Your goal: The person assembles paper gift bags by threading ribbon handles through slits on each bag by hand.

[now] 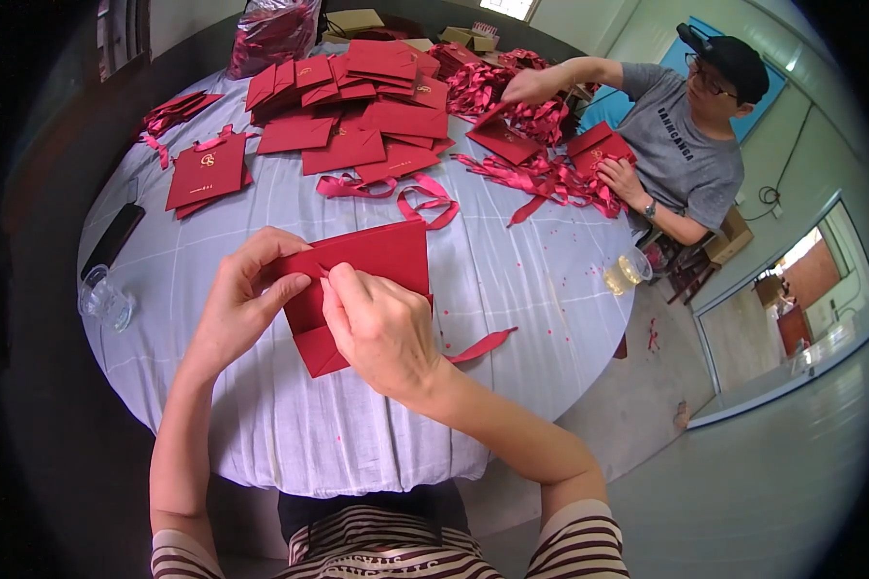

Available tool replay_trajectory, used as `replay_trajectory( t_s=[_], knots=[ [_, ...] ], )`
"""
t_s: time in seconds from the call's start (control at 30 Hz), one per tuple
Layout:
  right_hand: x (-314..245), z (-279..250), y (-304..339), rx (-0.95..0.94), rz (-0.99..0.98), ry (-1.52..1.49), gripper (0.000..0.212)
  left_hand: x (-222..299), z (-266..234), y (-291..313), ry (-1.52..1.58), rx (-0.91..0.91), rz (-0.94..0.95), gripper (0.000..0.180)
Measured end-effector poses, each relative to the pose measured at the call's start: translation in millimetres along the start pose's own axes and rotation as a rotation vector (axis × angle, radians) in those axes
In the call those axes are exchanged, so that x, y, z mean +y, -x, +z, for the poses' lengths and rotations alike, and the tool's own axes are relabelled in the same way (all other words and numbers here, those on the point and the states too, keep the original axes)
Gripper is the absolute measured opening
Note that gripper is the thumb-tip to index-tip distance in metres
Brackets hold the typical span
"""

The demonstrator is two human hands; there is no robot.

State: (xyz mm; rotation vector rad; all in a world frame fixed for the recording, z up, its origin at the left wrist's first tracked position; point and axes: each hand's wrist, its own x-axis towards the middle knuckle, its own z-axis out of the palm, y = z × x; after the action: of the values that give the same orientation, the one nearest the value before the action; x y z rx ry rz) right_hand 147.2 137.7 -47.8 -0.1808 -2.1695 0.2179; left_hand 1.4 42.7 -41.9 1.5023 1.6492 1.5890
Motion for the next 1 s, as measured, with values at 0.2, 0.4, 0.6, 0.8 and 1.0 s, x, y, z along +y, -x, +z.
replay_trajectory(
  t_s=[0.2,0.4,0.6,0.8,1.0],
  knots=[
    [-2.1,-1.9,-2.9,-0.036,-0.004,0.048,0.009,-1.0,5.8,1.2,0.038,0.064,0.058,0.016],
    [-3.7,-3.8,-1.9,-0.123,-0.022,0.088,0.011,1.7,7.5,3.5,-0.079,0.039,0.053,0.017],
    [-1.9,-4.6,0.7,-0.099,0.023,0.001,0.01,0.5,13.8,4.3,-0.029,0.015,0.056,0.018],
    [-1.8,-6.9,1.2,-0.14,0.067,-0.085,0.014,2.2,14.0,5.4,-0.091,0.029,0.08,0.018],
    [-2.8,-8.4,1.7,-0.117,0.108,-0.086,0.014,3.4,15.3,7.6,-0.099,0.033,0.087,0.018]
  ],
)
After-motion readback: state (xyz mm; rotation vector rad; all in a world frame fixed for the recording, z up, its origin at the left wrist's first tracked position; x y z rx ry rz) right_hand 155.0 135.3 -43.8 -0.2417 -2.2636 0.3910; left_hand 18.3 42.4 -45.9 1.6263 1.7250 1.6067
